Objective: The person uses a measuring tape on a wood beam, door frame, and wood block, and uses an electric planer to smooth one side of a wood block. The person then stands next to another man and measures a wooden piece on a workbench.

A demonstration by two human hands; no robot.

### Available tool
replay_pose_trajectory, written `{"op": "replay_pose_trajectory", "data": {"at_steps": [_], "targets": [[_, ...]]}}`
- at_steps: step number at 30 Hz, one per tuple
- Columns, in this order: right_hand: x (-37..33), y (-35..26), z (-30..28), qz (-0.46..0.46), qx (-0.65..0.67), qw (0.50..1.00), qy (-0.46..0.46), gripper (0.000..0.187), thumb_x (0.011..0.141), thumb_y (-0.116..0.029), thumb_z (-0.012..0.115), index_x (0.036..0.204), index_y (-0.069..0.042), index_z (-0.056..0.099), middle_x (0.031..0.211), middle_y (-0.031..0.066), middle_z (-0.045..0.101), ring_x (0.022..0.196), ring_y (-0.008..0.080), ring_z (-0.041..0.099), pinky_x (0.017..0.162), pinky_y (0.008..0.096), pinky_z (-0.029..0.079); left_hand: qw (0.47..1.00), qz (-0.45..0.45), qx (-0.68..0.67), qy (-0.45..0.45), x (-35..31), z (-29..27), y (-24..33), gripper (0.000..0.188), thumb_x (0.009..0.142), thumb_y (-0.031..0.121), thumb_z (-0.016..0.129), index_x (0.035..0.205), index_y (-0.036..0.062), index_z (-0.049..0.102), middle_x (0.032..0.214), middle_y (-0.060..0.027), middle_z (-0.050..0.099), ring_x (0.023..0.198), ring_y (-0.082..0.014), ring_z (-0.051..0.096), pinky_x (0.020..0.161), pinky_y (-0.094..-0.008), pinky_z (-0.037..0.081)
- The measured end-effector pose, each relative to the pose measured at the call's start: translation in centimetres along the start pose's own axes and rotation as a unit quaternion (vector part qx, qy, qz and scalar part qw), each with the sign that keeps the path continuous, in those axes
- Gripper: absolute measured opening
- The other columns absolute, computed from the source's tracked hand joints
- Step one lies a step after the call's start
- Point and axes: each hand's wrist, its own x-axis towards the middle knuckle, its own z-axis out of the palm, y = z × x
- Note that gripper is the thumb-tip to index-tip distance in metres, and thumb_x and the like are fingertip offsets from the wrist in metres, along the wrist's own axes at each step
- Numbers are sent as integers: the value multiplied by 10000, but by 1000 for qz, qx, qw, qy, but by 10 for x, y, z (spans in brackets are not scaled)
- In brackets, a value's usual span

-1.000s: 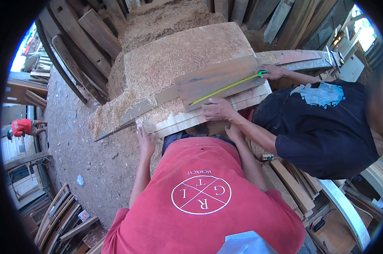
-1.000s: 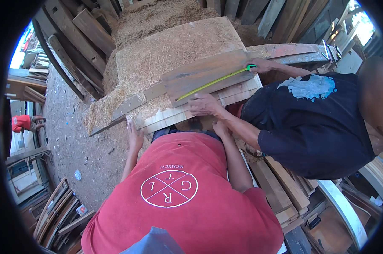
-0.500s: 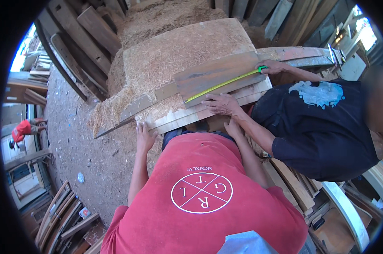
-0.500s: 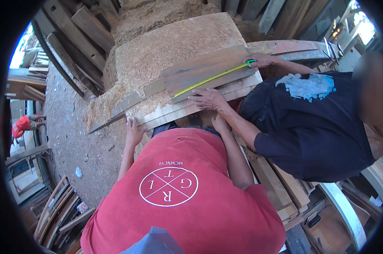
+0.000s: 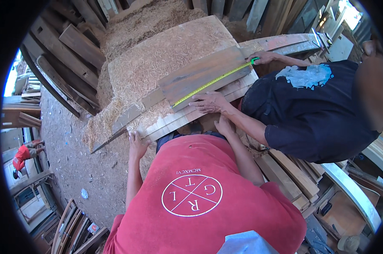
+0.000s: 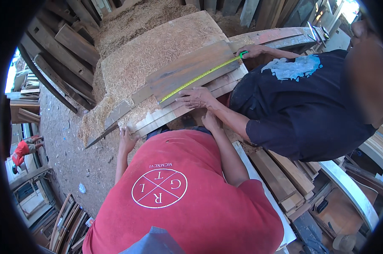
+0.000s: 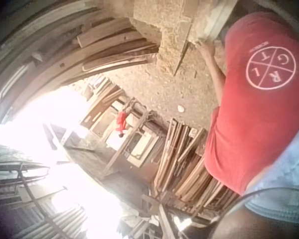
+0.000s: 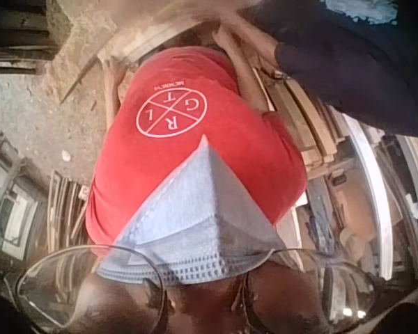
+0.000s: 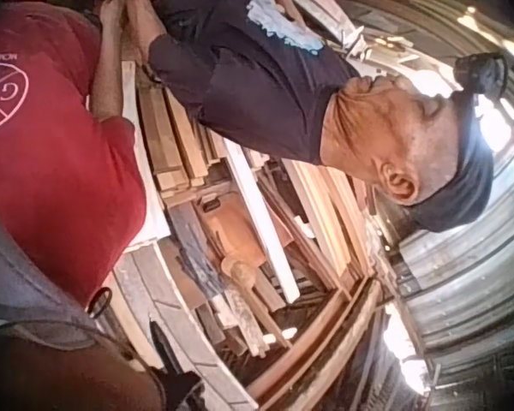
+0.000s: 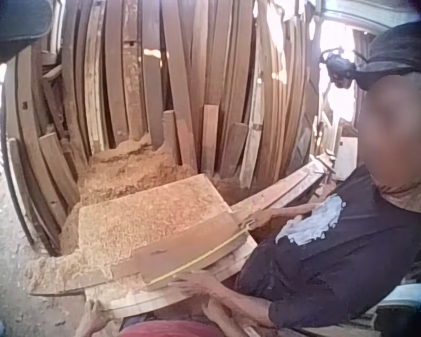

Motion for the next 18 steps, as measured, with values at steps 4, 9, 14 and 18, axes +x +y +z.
{"op": "replay_pose_trajectory", "data": {"at_steps": [4, 9, 14, 18], "targets": [[-2, -4, -4, 1, -20, 1000, 10, 739, 865, -325, 654, 1436, 36, 353, 1398, 274, 470, 1298, 409, 469, 1086, 474, 387, 1000, -12, -2, -7, -1, -1, 3, 982, 818, 444, 734, 1517, -28, 231, 1566, -326, 150, 1462, -449, 178, 1186, -452, 248], [1, 3, 6, -7, -25, 999, 25, 735, 860, -328, 663, 1425, 34, 365, 1384, 273, 486, 1276, 406, 491, 1074, 478, 398, 1000, -14, -5, -12, -1, -5, 8, 985, 818, 440, 733, 1518, -30, 225, 1567, -324, 150, 1464, -447, 176, 1188, -448, 246], [7, 4, 8, -2, -23, 999, -36, 671, 897, -327, 615, 1416, 29, 382, 1295, 263, 562, 1198, 396, 556, 998, 494, 445, 1000, -16, -4, -13, -2, -3, 5, 985, 816, 437, 734, 1519, -29, 225, 1567, -323, 150, 1464, -447, 175, 1189, -446, 244], [25, 2, 35, -24, -3, 995, -101, 539, 940, -304, 554, 1354, 19, 427, 1193, 231, 591, 1097, 356, 584, 914, 468, 464, 999, -29, -10, -13, -8, -1, 1, 985, 816, 433, 734, 1520, -27, 222, 1568, -322, 147, 1463, -446, 178, 1189, -447, 244]]}}
